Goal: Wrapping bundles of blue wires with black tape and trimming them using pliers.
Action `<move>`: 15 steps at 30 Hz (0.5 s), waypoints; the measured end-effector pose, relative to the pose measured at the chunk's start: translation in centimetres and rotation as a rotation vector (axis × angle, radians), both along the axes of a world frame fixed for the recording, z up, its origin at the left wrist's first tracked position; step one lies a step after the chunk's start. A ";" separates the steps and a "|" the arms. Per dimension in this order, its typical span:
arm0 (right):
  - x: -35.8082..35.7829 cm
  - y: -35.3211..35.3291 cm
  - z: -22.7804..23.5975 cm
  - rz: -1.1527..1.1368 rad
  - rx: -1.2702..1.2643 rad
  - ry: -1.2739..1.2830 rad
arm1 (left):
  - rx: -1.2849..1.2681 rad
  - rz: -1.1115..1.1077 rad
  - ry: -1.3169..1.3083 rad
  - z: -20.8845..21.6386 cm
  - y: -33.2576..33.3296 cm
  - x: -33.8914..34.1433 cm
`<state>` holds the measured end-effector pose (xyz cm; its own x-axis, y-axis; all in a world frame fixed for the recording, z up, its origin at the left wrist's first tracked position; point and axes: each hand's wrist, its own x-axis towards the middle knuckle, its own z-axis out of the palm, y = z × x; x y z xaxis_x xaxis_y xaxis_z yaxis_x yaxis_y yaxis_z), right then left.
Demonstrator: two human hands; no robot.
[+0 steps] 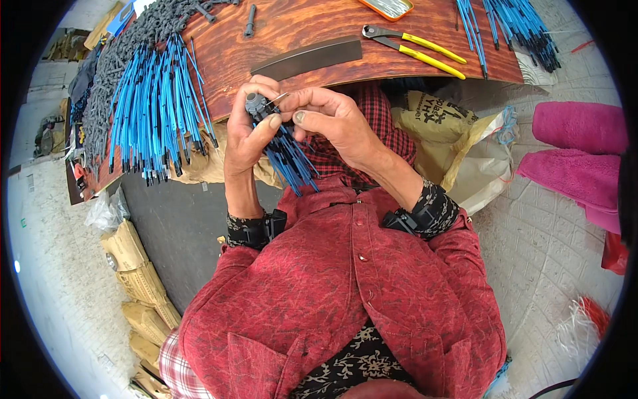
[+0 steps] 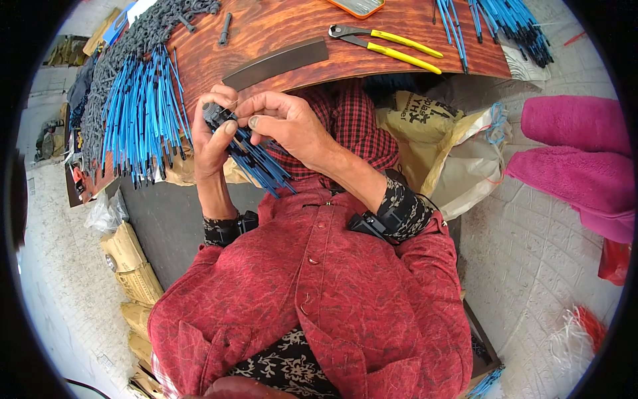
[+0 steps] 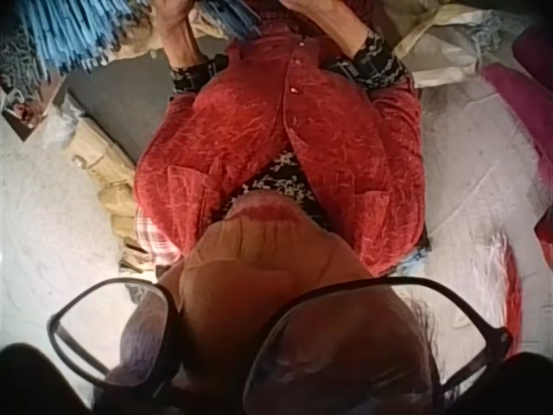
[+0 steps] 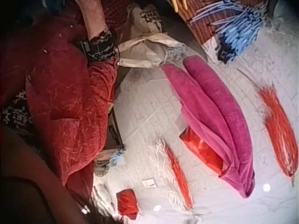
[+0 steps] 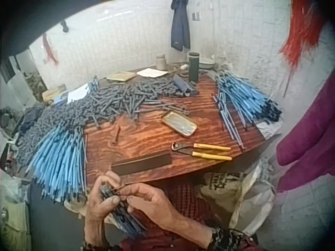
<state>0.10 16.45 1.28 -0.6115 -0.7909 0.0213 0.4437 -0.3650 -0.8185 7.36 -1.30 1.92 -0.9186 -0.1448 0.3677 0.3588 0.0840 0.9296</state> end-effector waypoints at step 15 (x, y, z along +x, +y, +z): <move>-0.2 0.0 -0.3 0.061 -0.020 -0.137 | -0.017 0.007 -0.001 -0.1 0.0 0.1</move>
<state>-0.10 16.43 1.03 -0.5609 -0.8267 -0.0432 0.5724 -0.3496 -0.7418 7.44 -1.29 1.85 -0.9181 -0.1452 0.3688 0.3569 0.1024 0.9285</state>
